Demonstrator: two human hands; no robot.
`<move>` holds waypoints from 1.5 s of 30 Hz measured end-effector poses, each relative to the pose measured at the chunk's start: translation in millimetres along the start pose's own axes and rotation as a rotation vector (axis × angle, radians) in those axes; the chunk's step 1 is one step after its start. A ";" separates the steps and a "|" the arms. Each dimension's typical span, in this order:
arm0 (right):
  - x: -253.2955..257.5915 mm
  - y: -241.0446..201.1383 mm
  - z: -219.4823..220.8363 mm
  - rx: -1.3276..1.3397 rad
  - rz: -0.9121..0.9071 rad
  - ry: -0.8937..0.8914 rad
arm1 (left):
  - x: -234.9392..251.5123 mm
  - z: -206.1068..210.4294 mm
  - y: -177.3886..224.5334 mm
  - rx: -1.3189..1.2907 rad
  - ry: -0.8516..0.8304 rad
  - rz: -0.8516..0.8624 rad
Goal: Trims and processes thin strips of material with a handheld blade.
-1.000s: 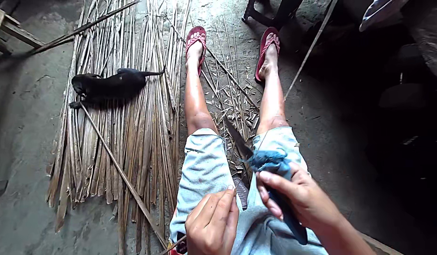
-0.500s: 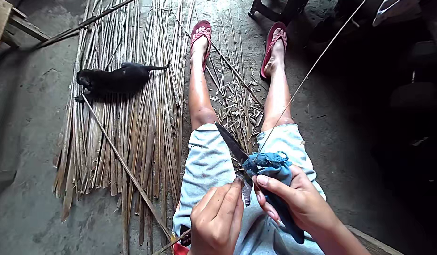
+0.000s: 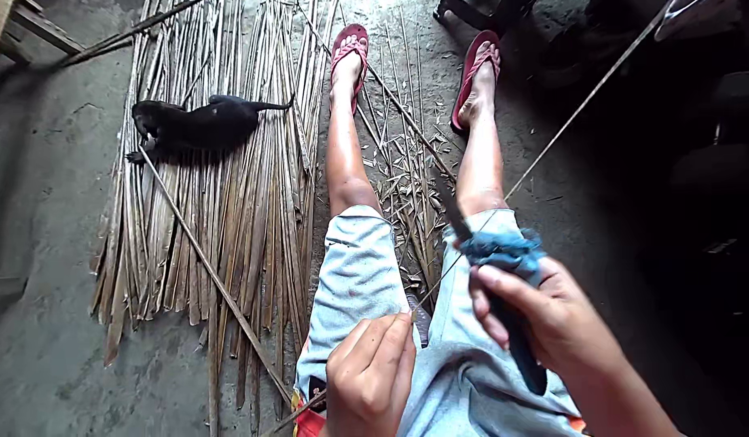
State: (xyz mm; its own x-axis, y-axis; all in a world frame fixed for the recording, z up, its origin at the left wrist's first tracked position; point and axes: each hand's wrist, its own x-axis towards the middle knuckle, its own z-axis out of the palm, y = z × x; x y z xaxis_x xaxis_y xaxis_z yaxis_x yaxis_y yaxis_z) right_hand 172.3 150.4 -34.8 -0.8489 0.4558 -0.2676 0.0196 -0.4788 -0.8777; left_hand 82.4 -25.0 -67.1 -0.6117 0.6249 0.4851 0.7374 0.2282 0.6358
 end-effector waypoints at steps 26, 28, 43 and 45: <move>-40.9 23.6 32.3 0.216 0.285 0.004 | 8.0 2.4 6.8 0.041 -0.123 -0.090; -37.8 27.9 32.4 0.149 0.208 0.007 | 7.4 2.2 7.5 0.063 -0.106 -0.078; -20.4 39.8 32.0 -0.080 -0.038 0.093 | 4.4 3.0 10.1 0.042 -0.067 -0.131; -17.3 36.4 29.7 -0.088 -0.045 0.124 | 4.2 3.1 10.7 0.028 -0.069 -0.133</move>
State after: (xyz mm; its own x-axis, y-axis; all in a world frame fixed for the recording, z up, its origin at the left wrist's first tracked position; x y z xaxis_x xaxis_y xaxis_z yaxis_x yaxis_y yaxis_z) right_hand 172.0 102.8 -50.4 -0.7785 0.5670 -0.2691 0.0337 -0.3904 -0.9200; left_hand 88.6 -17.6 -60.2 -0.6843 0.6374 0.3543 0.6591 0.3328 0.6744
